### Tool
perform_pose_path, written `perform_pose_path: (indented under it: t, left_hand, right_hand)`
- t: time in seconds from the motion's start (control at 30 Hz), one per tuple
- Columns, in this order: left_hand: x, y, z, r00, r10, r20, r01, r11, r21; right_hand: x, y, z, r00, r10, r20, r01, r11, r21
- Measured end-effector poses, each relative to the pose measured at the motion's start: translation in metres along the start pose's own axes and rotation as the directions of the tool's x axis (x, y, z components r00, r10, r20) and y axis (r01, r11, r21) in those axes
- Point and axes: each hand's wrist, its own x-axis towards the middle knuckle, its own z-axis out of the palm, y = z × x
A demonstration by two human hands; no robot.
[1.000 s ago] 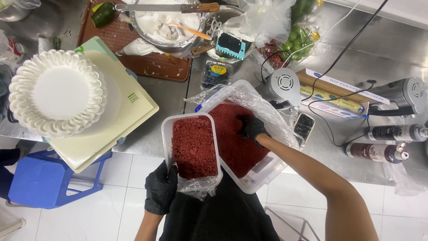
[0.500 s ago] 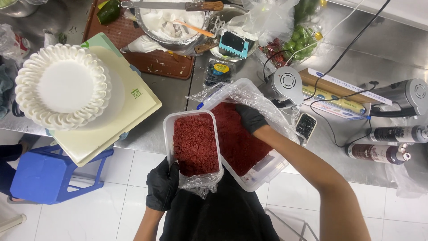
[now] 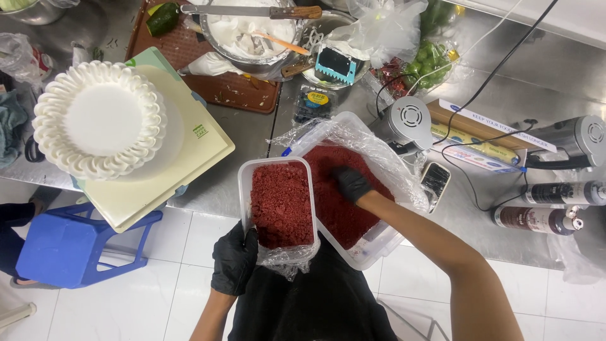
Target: Transferring red velvet cake crumbs from a large plastic container into a smaller one using a plastic scraper.
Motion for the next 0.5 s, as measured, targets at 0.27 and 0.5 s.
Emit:
perform_pose_path:
  t: [0.27,0.5]
  left_hand:
    - [-0.001,0.003,-0.001,1.000,0.019,-0.019,-0.019,1.000,-0.005]
    - [0.001,0.006,-0.005,1.000,-0.027,-0.005,0.028,0.999,0.021]
  right_hand:
    - [0.017,-0.006,-0.003,0.982,-0.140,-0.124,0.147,0.988,0.050]
    - [0.010,0.018,0.107,0.982,-0.181,0.050,0.188,0.935,-0.300]
